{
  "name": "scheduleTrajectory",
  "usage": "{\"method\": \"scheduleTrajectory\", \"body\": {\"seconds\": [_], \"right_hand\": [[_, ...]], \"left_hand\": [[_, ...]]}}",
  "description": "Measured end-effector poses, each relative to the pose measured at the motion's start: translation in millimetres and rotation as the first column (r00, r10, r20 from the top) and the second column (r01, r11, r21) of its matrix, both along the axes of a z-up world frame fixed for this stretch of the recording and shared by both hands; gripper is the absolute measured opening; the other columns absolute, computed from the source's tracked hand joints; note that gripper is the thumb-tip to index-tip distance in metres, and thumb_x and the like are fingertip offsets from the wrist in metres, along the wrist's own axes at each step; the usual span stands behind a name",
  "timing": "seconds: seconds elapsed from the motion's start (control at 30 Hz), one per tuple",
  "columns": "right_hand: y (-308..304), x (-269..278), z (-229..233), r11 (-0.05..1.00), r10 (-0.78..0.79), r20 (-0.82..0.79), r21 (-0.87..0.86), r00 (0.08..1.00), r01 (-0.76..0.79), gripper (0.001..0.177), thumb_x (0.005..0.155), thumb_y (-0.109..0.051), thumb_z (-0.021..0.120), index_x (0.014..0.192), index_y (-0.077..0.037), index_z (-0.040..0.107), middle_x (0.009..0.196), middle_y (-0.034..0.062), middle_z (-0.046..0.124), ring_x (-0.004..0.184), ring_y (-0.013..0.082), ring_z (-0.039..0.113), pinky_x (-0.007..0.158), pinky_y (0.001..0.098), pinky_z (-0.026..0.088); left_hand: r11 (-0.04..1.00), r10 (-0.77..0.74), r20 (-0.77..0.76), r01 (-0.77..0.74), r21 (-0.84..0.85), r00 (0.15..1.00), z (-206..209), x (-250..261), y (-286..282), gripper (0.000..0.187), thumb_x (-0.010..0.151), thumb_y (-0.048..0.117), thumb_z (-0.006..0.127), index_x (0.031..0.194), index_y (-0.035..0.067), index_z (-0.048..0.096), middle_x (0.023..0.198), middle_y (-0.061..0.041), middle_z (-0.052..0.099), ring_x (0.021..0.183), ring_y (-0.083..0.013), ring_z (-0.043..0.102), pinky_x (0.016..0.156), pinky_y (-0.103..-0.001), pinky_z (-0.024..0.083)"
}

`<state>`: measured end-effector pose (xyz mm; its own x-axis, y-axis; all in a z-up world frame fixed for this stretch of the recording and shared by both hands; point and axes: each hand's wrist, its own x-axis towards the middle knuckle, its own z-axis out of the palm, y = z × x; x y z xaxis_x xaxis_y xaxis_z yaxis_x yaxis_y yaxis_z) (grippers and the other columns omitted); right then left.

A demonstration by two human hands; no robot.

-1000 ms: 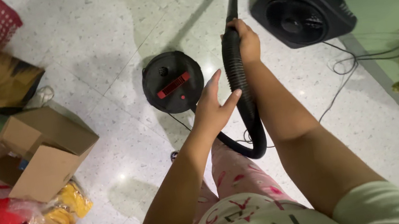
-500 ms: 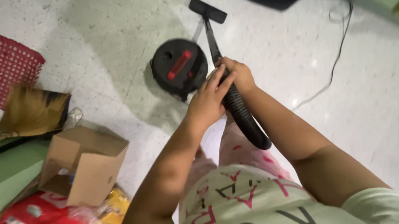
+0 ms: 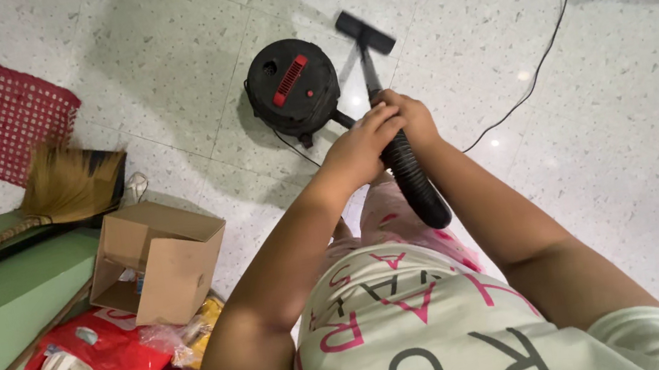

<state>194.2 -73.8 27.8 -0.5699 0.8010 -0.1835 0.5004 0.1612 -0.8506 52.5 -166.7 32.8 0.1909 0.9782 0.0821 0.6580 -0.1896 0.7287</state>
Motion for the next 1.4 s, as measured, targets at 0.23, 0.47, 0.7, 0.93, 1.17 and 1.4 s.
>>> {"method": "scheduleTrajectory", "body": {"seconds": [0.23, 0.47, 0.7, 0.93, 1.17, 1.4], "right_hand": [[87, 39, -48, 0.994, 0.046, 0.133, 0.09, 0.99, -0.058, 0.028, 0.093, -0.01, 0.06, 0.12, -0.01, 0.067, 0.114, 0.0134, 0.072, 0.101, 0.0269, 0.069, 0.088, 0.0339, 0.053], [172, 58, -62, 0.986, -0.094, 0.055, -0.135, 0.994, 0.101, 0.027, 0.101, -0.021, 0.056, 0.12, -0.008, 0.069, 0.113, 0.0116, 0.072, 0.1, 0.0224, 0.068, 0.091, 0.0316, 0.052], [164, 66, -54, 0.817, -0.289, -0.039, -0.532, 0.956, 0.225, 0.028, 0.1, -0.024, 0.056, 0.111, -0.005, 0.072, 0.1, 0.0083, 0.072, 0.094, 0.0196, 0.066, 0.087, 0.0311, 0.052], [62, 86, -45, 0.991, 0.077, 0.116, 0.097, 0.99, -0.088, 0.023, 0.089, -0.011, 0.061, 0.111, -0.009, 0.067, 0.102, 0.0137, 0.074, 0.092, 0.0303, 0.07, 0.082, 0.0366, 0.054], [-35, 80, -13, 0.984, 0.119, 0.218, 0.104, 0.969, -0.144, 0.023, 0.089, -0.02, 0.064, 0.11, -0.011, 0.066, 0.1, 0.0132, 0.075, 0.092, 0.0333, 0.072, 0.081, 0.0391, 0.055], [-73, 76, 15, 0.985, 0.139, 0.276, 0.061, 0.951, -0.162, 0.028, 0.086, -0.028, 0.068, 0.109, -0.011, 0.064, 0.098, 0.0121, 0.075, 0.09, 0.0338, 0.072, 0.081, 0.0395, 0.056]], "left_hand": [[0.997, -0.027, -0.052, 0.023, -0.079, 0.998, -31, 35, 78, 0.07, 0.074, 0.001, 0.074, 0.139, 0.015, 0.054, 0.154, -0.014, 0.045, 0.14, -0.0346, 0.048, 0.106, -0.044, 0.05], [0.995, -0.024, -0.046, 0.019, -0.093, 0.999, -26, 51, 159, 0.067, 0.078, 0.002, 0.074, 0.14, 0.016, 0.053, 0.155, -0.013, 0.045, 0.137, -0.0342, 0.051, 0.101, -0.044, 0.053], [0.987, -0.079, -0.087, 0.066, -0.144, 0.993, -24, 63, 155, 0.072, 0.077, 0.001, 0.074, 0.143, 0.018, 0.051, 0.157, -0.013, 0.044, 0.135, -0.0334, 0.054, 0.1, -0.043, 0.053], [0.974, -0.209, -0.07, 0.202, -0.104, 0.975, -25, 59, 66, 0.08, 0.066, 0.008, 0.082, 0.14, 0.016, 0.052, 0.152, -0.014, 0.046, 0.135, -0.0346, 0.052, 0.102, -0.044, 0.051], [0.957, -0.29, -0.023, 0.291, 0.017, 0.957, -13, 46, -22, 0.076, 0.069, 0.015, 0.084, 0.139, 0.016, 0.055, 0.149, -0.011, 0.051, 0.135, -0.0329, 0.054, 0.105, -0.042, 0.051], [0.947, -0.316, -0.006, 0.316, 0.058, 0.949, 6, 41, -54, 0.073, 0.075, 0.023, 0.087, 0.14, 0.019, 0.053, 0.149, -0.009, 0.051, 0.133, -0.0311, 0.056, 0.104, -0.041, 0.052]]}}
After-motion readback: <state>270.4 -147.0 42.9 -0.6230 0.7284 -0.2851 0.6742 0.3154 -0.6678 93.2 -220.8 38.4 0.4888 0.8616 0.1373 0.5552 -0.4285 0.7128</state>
